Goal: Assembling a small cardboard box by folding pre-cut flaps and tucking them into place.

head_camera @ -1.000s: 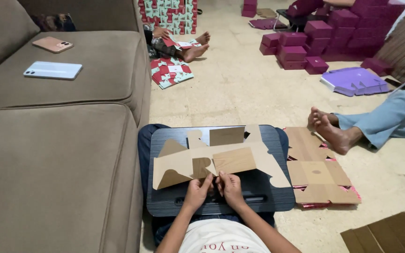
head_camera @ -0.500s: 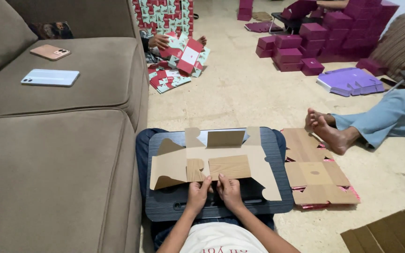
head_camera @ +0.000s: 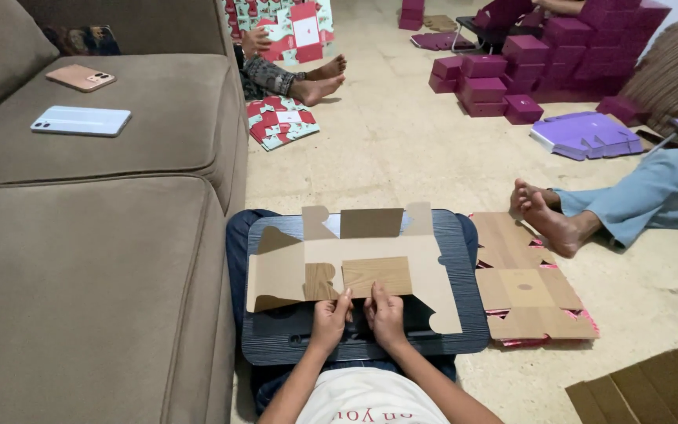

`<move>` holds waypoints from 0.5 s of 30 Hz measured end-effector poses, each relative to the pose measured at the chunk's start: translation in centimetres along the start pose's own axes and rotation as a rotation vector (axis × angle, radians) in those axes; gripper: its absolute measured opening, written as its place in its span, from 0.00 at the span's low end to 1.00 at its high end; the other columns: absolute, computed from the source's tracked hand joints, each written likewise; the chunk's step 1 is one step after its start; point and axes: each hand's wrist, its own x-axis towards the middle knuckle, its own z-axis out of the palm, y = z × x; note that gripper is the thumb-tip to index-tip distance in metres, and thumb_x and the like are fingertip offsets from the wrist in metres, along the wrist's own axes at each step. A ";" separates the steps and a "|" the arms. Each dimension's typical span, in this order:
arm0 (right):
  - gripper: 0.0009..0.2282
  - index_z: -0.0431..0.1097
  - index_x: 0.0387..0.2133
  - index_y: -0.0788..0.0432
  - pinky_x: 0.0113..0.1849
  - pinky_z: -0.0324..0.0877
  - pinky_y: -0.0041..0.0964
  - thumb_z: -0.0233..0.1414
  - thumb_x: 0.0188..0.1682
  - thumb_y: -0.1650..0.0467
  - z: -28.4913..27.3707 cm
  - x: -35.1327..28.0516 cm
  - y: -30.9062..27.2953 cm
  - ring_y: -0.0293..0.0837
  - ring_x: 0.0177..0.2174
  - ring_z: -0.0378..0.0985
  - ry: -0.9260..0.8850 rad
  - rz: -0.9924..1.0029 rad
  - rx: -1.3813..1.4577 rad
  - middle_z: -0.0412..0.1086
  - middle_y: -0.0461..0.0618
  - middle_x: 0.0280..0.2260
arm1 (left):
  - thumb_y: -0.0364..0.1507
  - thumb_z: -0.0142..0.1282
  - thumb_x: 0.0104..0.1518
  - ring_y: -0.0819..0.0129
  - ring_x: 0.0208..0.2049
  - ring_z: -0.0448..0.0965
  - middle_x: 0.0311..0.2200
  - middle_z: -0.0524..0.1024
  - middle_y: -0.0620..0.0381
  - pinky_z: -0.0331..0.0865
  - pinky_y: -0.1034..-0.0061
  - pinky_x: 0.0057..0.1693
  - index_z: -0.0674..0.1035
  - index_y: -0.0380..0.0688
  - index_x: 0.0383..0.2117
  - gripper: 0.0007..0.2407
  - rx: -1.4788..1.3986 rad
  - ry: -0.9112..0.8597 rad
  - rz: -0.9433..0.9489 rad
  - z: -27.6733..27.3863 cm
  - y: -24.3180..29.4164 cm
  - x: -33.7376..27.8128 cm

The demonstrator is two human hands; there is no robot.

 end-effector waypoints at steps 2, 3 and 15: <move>0.28 0.65 0.08 0.60 0.11 0.45 0.29 0.47 0.56 0.57 0.0 0.0 -0.2 0.36 0.06 0.55 -0.016 -0.003 -0.007 0.57 0.48 0.05 | 0.36 0.55 0.63 0.76 0.15 0.69 0.11 0.71 0.59 0.64 0.80 0.30 0.78 0.43 0.16 0.17 0.067 -0.053 0.049 0.0 0.9 -0.1; 0.28 0.65 0.08 0.60 0.12 0.46 0.29 0.46 0.57 0.56 0.0 0.0 -0.3 0.36 0.06 0.54 -0.031 -0.007 -0.013 0.56 0.47 0.05 | 0.36 0.55 0.63 0.76 0.17 0.72 0.12 0.72 0.60 0.67 0.79 0.31 0.79 0.44 0.19 0.15 0.133 -0.107 0.098 0.0 1.4 -0.2; 0.30 0.70 0.11 0.65 0.07 0.52 0.29 0.47 0.58 0.55 -1.3 2.4 4.7 0.42 0.03 0.59 0.079 0.048 -0.001 0.54 0.53 0.01 | 0.33 0.55 0.64 0.69 0.13 0.73 0.07 0.69 0.55 0.68 0.77 0.28 0.79 0.37 0.16 0.18 -0.031 0.135 0.074 -0.5 -1.8 0.5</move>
